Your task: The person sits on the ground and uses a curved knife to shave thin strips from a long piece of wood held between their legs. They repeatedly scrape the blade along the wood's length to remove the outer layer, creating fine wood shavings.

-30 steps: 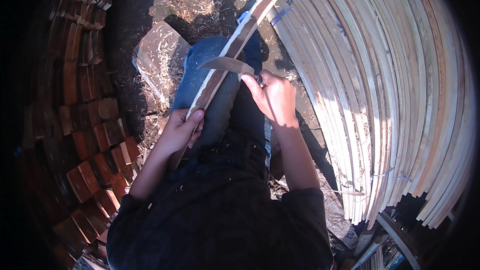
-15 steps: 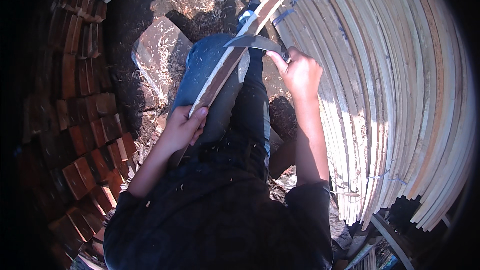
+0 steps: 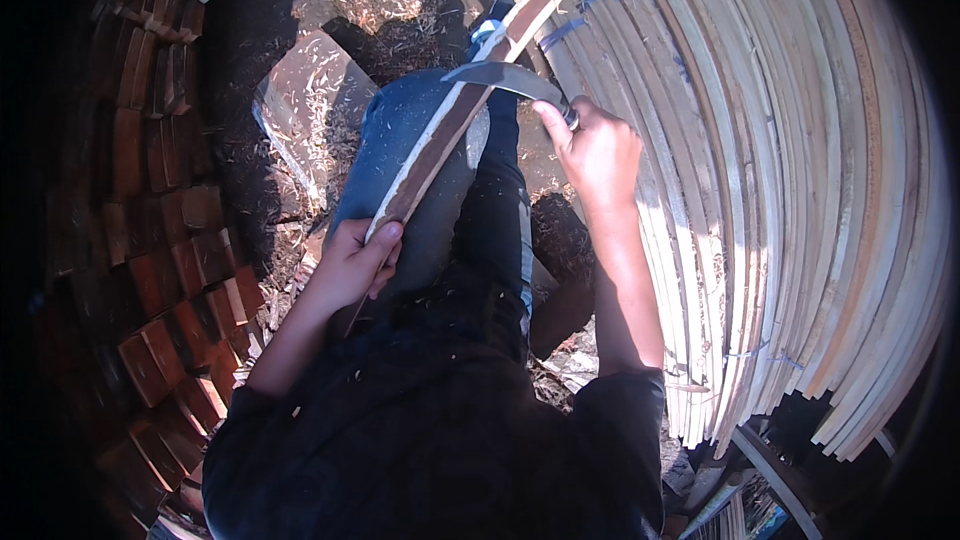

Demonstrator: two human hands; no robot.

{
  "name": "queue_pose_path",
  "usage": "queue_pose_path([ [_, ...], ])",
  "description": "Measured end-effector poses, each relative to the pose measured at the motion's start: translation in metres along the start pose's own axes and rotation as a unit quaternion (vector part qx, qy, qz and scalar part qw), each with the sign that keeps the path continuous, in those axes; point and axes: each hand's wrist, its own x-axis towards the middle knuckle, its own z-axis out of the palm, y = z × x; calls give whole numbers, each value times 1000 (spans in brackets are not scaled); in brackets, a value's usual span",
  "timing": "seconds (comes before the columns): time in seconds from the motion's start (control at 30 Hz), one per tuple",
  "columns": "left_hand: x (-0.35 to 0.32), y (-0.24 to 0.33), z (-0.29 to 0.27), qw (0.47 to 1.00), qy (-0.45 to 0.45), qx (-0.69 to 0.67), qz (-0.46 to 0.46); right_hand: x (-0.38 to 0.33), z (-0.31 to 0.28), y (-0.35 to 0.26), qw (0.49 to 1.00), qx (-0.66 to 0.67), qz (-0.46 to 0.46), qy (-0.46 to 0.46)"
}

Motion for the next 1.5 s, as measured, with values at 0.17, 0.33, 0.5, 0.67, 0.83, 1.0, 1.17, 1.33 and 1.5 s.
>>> queue_pose_path([
  [0.17,-2,-6,0,1000,1,-1,18,15,-3,-27,995,-48,-88,21],
  [0.33,1,2,1,999,-22,26,17,33,-2,-7,993,-74,-84,42],
  [0.5,0,-5,-2,1000,-6,-6,10,12,-11,-25,988,-50,-140,-27],
  [0.67,-1,-5,1,1000,-5,-6,9,71,-30,32,995,-81,50,-42],
  [0.83,-1,1,1,1000,-17,-1,-2,30,-24,4,996,-32,-21,-77],
  [1.0,-1,-2,3,1000,-2,15,12,38,-20,2,995,-52,-65,-63],
  [1.17,2,-3,5,1000,5,6,13,44,-8,15,991,-87,-96,-16],
  [1.33,-7,-11,6,1000,-3,19,8,90,-30,84,981,-32,191,17],
  [1.5,-19,-17,-6,1000,-3,28,-11,61,-66,167,962,-64,262,31],
])
